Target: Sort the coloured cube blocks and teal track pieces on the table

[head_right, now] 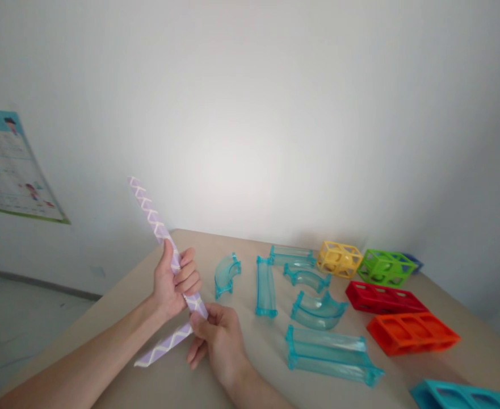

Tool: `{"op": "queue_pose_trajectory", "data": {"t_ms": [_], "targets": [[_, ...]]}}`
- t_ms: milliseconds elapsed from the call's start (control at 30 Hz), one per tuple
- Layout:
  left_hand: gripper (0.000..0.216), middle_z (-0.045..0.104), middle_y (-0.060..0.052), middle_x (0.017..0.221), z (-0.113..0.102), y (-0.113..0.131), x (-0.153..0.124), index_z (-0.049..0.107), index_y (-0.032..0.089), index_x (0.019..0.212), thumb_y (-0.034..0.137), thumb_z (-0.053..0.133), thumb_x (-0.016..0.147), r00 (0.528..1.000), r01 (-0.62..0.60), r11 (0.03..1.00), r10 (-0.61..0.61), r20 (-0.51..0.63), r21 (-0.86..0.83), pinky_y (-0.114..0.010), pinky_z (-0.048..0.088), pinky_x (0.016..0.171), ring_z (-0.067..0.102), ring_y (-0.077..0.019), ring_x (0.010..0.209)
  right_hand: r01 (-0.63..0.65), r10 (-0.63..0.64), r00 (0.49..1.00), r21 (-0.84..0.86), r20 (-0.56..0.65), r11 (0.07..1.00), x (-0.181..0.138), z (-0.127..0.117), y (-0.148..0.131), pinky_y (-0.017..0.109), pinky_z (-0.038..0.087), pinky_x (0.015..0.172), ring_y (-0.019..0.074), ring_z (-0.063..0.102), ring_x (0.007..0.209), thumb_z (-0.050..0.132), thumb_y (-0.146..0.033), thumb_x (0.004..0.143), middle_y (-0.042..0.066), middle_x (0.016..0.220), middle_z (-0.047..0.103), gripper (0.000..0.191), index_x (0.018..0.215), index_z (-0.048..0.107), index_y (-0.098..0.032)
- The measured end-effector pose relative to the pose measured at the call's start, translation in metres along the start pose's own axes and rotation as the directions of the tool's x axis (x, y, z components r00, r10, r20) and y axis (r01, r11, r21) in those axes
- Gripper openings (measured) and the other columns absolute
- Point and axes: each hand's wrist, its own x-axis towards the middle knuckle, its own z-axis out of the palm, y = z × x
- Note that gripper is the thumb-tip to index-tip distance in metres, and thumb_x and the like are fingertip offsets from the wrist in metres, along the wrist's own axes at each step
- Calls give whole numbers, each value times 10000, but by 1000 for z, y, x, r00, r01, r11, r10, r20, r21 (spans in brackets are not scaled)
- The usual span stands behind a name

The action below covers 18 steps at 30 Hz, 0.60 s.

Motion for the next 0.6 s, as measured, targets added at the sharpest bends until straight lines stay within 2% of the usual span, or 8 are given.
{"op": "queue_pose_trajectory", "data": {"t_ms": [100, 167, 267, 367, 500, 600], "targets": [[541, 135, 116, 354, -2, -2, -1, 388, 194, 568, 647, 400, 864, 999, -7, 1000, 6, 42, 25, -167, 159, 297, 16, -48, 308, -44, 42, 998, 61, 37, 997, -2, 1, 1, 186, 416, 317, 108, 496, 313, 742, -547, 629, 10, 396, 553, 473, 716, 578, -112], [529, 140, 117, 345, -4, -4, -2, 390, 196, 568, 635, 423, 860, 994, -26, 999, 21, 108, 46, -169, 168, 289, 25, -46, 293, -70, 64, 996, 113, 54, 991, -4, 2, 2, 185, 416, 307, 105, 492, 310, 715, -558, 666, 19, 415, 568, 471, 710, 582, -108], [503, 155, 120, 333, -9, -5, -2, 405, 196, 570, 617, 506, 827, 967, -64, 992, 36, 252, 105, -170, 180, 282, 54, -42, 267, -142, 132, 989, 201, 63, 969, -7, 3, 4, 178, 388, 273, 96, 468, 293, 622, -587, 757, 29, 420, 562, 500, 624, 573, -108], [496, 173, 121, 329, -14, -5, -3, 413, 197, 578, 623, 572, 777, 936, -71, 982, 5, 353, 172, -175, 206, 288, 95, -40, 251, -243, 229, 969, 211, 89, 947, -8, 2, 5, 156, 320, 246, 80, 415, 251, 487, -595, 846, 29, 349, 487, 617, 493, 568, -95], [495, 200, 114, 336, -14, -6, -5, 420, 196, 588, 632, 580, 762, 903, -64, 976, -33, 429, 209, -179, 215, 300, 132, -41, 248, -439, 422, 897, 156, 130, 885, -8, -1, 0, 148, 253, 228, 68, 366, 212, 270, -533, 929, 37, 297, 425, 740, 413, 569, -95], [505, 206, 112, 341, -10, -8, -7, 425, 196, 590, 647, 588, 746, 893, -43, 972, -66, 445, 230, -174, 195, 303, 133, -39, 253, -539, 520, 838, 112, 164, 835, -8, -2, -5, 142, 224, 223, 60, 342, 205, 205, -492, 936, 32, 283, 400, 755, 406, 571, -100]]}}
